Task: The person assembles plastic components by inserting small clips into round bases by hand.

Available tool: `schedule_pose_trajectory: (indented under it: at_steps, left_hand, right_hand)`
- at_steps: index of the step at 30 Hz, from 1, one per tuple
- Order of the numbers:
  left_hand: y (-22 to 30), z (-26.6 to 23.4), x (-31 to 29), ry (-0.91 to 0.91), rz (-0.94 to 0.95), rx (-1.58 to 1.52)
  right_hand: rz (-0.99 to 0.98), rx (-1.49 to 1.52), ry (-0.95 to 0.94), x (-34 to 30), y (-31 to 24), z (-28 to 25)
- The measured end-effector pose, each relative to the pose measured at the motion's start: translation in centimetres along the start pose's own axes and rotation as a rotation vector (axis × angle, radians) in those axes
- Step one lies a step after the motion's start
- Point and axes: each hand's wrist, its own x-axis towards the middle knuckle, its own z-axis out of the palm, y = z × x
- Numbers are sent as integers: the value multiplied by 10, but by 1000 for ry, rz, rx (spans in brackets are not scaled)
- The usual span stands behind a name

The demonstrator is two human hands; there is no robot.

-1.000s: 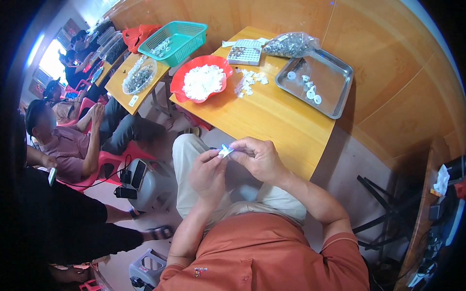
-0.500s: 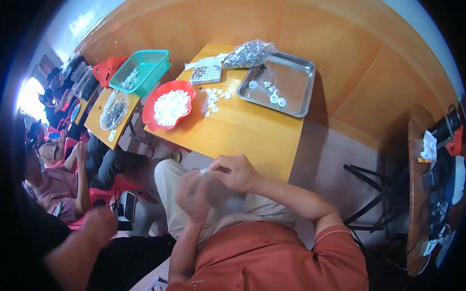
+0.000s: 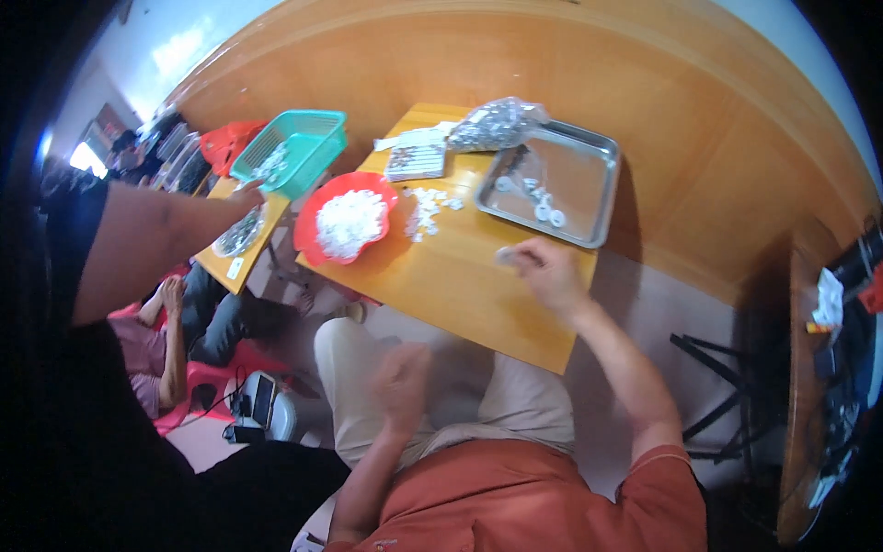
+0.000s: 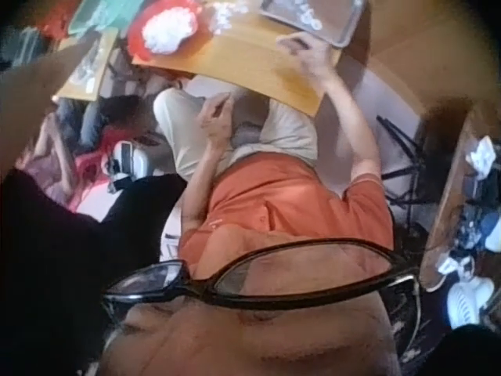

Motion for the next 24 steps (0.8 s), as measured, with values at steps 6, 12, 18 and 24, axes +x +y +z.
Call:
schedule_pose_trajectory:
  at_steps: [6, 12, 18, 24]
  left_hand:
    - [-3, -2, -6, -31, -115, 5]
    - [-10, -5, -9, -30, -154, -16]
    - [-9, -9, -2, -25, -147, 56]
    - [-15, -13, 7, 8, -246, -13]
  right_hand:
    - [-77, -497, 179, 55, 30, -63]
    - [52, -790, 46, 81, 42, -81]
    - [54, -785, 5, 85, 54, -88]
    - [59, -811, -1, 84, 47, -90]
